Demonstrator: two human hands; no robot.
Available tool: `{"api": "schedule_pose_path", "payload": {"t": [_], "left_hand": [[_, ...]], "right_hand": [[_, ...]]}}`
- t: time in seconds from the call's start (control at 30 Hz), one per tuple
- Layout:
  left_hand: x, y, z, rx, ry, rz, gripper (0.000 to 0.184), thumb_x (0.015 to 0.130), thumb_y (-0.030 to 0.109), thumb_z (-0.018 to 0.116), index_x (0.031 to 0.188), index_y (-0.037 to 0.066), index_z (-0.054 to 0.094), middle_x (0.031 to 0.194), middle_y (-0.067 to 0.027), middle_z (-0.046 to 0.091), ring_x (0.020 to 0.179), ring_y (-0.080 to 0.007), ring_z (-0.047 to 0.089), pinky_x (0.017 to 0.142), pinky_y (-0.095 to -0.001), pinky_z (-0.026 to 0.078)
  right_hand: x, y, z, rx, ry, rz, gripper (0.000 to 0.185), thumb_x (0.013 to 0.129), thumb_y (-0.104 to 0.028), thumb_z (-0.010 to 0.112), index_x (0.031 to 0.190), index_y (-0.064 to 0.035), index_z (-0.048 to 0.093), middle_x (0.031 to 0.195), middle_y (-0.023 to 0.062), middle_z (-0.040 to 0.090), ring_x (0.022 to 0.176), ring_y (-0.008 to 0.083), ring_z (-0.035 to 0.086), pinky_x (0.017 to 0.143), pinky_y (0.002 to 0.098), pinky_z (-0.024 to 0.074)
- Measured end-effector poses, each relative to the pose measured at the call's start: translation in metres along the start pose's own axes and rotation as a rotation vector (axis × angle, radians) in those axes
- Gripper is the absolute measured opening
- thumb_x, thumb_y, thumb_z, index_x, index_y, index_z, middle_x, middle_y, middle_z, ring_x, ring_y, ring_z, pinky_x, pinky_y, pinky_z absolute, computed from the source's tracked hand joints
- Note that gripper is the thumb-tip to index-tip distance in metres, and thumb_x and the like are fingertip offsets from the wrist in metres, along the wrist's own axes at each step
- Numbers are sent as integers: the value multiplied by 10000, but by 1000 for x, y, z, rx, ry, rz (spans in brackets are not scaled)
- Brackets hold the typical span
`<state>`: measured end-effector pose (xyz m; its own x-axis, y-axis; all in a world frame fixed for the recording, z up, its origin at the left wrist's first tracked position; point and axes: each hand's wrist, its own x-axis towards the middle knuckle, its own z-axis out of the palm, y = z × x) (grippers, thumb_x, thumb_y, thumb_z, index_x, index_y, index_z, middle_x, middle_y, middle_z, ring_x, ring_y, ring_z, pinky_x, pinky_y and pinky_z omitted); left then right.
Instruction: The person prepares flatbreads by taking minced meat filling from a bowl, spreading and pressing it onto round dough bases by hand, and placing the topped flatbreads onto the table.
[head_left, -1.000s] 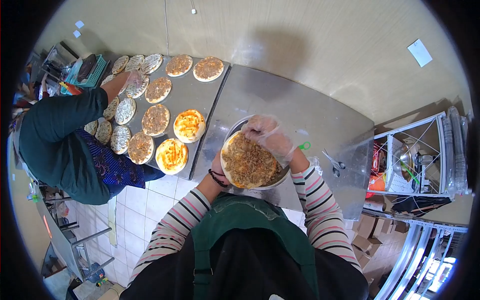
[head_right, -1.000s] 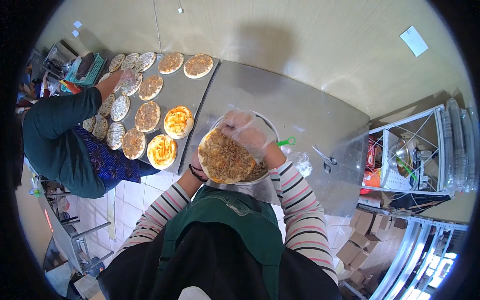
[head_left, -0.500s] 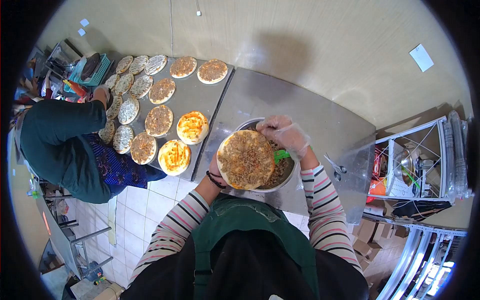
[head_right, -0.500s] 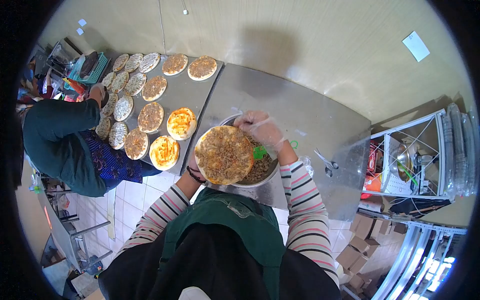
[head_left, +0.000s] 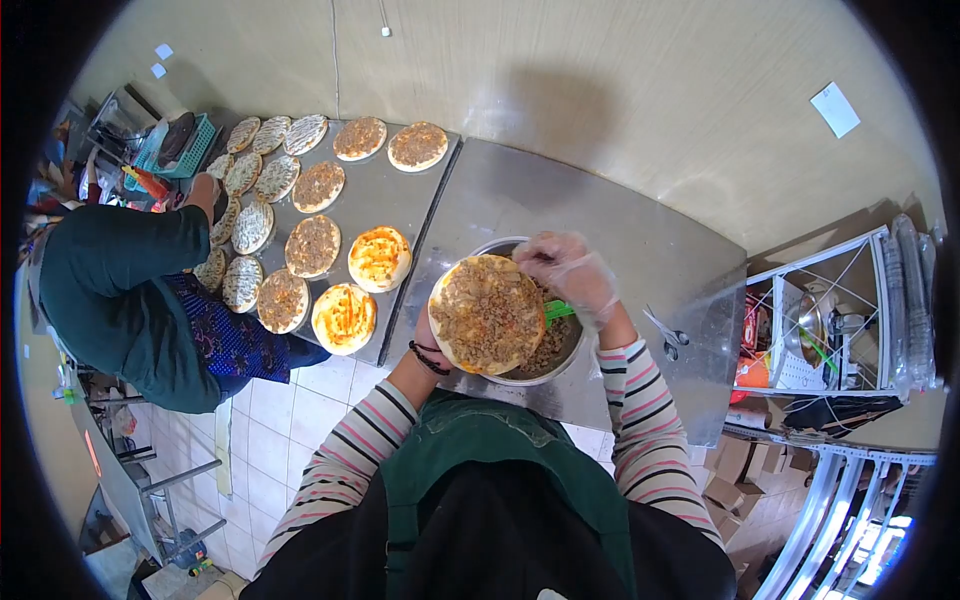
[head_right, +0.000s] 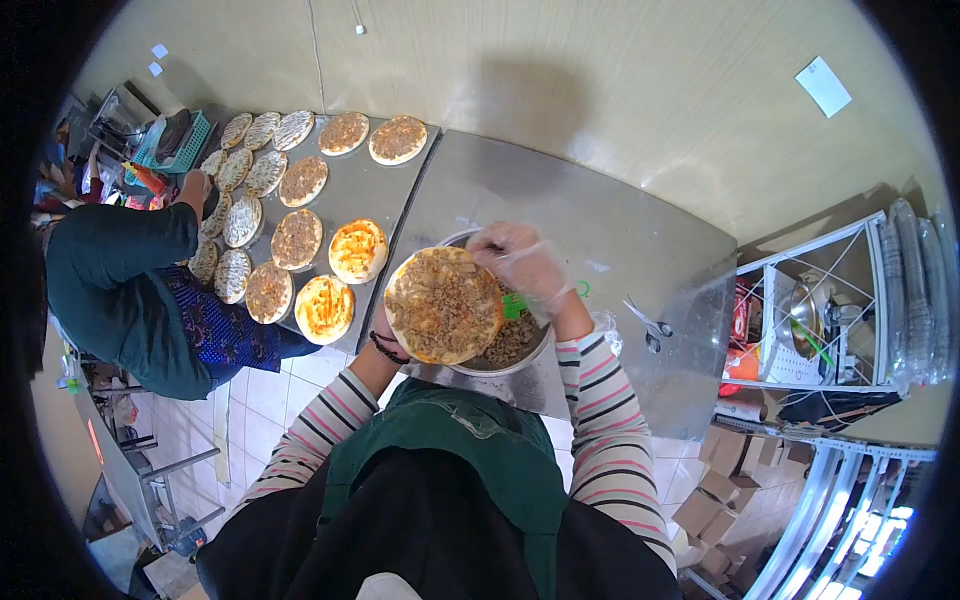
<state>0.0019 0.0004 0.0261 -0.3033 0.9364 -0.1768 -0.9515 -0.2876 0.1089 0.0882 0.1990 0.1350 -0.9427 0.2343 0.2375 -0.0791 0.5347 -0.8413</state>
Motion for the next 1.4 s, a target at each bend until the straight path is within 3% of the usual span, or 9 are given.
{"api": "schedule_pose_path", "payload": {"t": [0.13, 0.4, 0.5, 0.63, 0.77, 0.97, 1.17, 1.27, 1.4], "left_hand": [[0, 3, 5, -21, 16, 28, 509, 922, 392, 364, 1291, 50, 437, 1286, -169, 483, 1144, -315, 500, 975, -462, 399], [6, 7, 0, -64, -60, 40, 516, 915, 398, 370, 1288, 48, 439, 1291, -168, 479, 1155, -321, 490, 981, -465, 390], [6, 7, 0, -64, 1, 18, 517, 912, 400, 373, 1283, 48, 445, 1287, -169, 482, 1151, -324, 492, 978, -468, 392], [12, 5, -2, -73, 38, 34, 508, 915, 398, 365, 1279, 53, 451, 1279, -169, 490, 1153, -330, 489, 982, -473, 386], [13, 27, -11, -14, 136, 145, 499, 918, 397, 361, 1275, 61, 457, 1277, -166, 492, 1159, -335, 483, 988, -483, 378], [28, 121, -34, 7, 240, 308, 487, 920, 391, 361, 1270, 68, 463, 1284, -164, 486, 1166, -338, 476, 990, -498, 372], [72, 235, -70, 7, 348, 357, 475, 922, 385, 361, 1265, 75, 469, 1290, -163, 481, 1173, -340, 470, 991, -512, 366], [90, 269, -97, -4, 395, 352, 469, 923, 382, 362, 1263, 78, 472, 1293, -162, 479, 1177, -341, 467, 992, -519, 363], [119, 285, -133, -15, 476, 321, 461, 924, 378, 362, 1259, 83, 476, 1297, -161, 475, 1182, -343, 463, 994, -529, 359]], "right_hand": [[-18, 9, -1, 112, -89, 214, 84, 717, -32, 656, 798, -14, 654, 772, 112, 632, 717, 201, 617, 659, 293, 489], [-29, -2, 10, -58, 57, -67, 61, 727, -25, 622, 788, -25, 619, 709, 105, 582, 677, 252, 583, 627, 327, 471], [-31, -7, 10, -290, -88, -155, 59, 737, -39, 617, 796, -31, 620, 721, 101, 580, 705, 256, 583, 656, 335, 469], [-39, -5, 12, -242, -66, -125, 74, 742, -54, 626, 813, -37, 619, 731, 102, 577, 712, 252, 578, 674, 332, 468], [-43, -11, 5, 122, 186, 206, 110, 754, -18, 633, 861, -32, 615, 809, 99, 601, 737, 205, 590, 706, 303, 480], [-80, 17, 31, -99, 227, 296, 177, 787, -13, 614, 963, -7, 620, 909, 85, 615, 803, 164, 598, 731, 276, 487], [-95, 10, 66, -81, 277, 621, 185, 762, -8, 616, 946, -26, 625, 915, 116, 623, 844, 229, 603, 733, 310, 494], [-89, 7, 79, -189, 300, 530, 169, 777, -13, 601, 942, -30, 628, 917, 112, 625, 846, 237, 603, 736, 312, 491], [-76, -1, 92, -319, 236, 646, 160, 781, -24, 593, 937, -34, 629, 903, 120, 621, 834, 261, 602, 733, 335, 487]]}}
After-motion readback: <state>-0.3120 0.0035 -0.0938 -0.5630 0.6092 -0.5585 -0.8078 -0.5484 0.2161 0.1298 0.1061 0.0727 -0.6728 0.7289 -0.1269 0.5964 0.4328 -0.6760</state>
